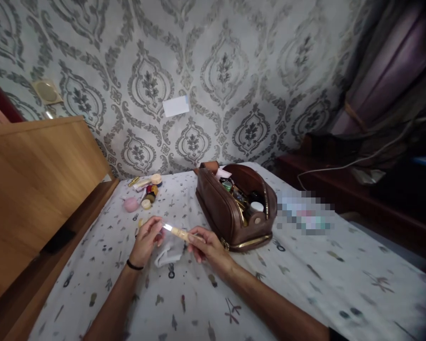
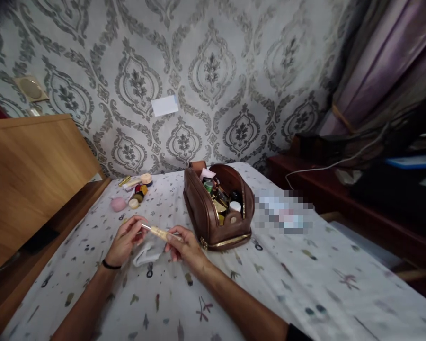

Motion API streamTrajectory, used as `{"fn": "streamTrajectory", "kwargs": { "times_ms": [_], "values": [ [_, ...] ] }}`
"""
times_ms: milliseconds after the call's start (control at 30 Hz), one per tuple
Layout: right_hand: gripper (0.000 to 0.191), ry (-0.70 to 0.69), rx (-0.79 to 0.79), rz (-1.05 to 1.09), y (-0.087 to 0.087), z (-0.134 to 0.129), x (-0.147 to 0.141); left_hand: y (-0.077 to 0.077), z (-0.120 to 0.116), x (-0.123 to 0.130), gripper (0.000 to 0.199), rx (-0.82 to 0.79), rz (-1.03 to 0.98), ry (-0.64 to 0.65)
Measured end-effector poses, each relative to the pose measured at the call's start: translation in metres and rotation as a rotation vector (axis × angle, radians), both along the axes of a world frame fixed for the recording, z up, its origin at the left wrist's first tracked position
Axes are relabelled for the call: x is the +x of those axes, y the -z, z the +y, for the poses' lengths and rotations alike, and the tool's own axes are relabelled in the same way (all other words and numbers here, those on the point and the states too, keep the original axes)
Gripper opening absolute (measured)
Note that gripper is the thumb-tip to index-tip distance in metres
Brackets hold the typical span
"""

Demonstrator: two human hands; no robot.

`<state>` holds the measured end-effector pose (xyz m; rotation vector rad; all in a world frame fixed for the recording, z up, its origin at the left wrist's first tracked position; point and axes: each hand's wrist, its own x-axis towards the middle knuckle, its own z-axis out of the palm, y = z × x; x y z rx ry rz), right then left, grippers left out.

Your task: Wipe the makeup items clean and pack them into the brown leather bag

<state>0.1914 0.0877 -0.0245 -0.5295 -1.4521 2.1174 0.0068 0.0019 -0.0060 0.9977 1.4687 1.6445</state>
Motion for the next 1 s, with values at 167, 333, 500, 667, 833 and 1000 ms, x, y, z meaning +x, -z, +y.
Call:
{"fn": "streamTrajectory", "kwargs": {
  "times_ms": [167,333,500,667,833,1000],
  "values": [
    [0.042,0.052,0.120,0.015,0.009,0.002,-0.003,0.011,0.002,-0.003,0.050,-0.065,0.219,-0.068],
    [0.041,0.069,0.108,0.002,0.010,0.002,-0.004,0.014,-0.001,-0.005,0.061,-0.074,0.299,-0.154],
    [0.042,0.073,0.091,0.001,0.008,0.003,-0.003,0.005,-0.005,0.002,0.054,-0.054,0.234,-0.052],
    [0.039,0.108,0.097,-0.001,0.006,0.003,-0.003,-0.001,-0.007,0.004,0.043,-0.048,0.149,0.068],
    [0.039,0.115,0.111,0.002,0.007,0.004,-0.004,0.005,-0.004,0.000,0.038,-0.061,0.169,0.017],
    [0.039,0.101,0.136,0.007,0.010,0.004,-0.004,0.013,-0.003,-0.004,0.051,-0.080,0.337,-0.062]
  ]
}}
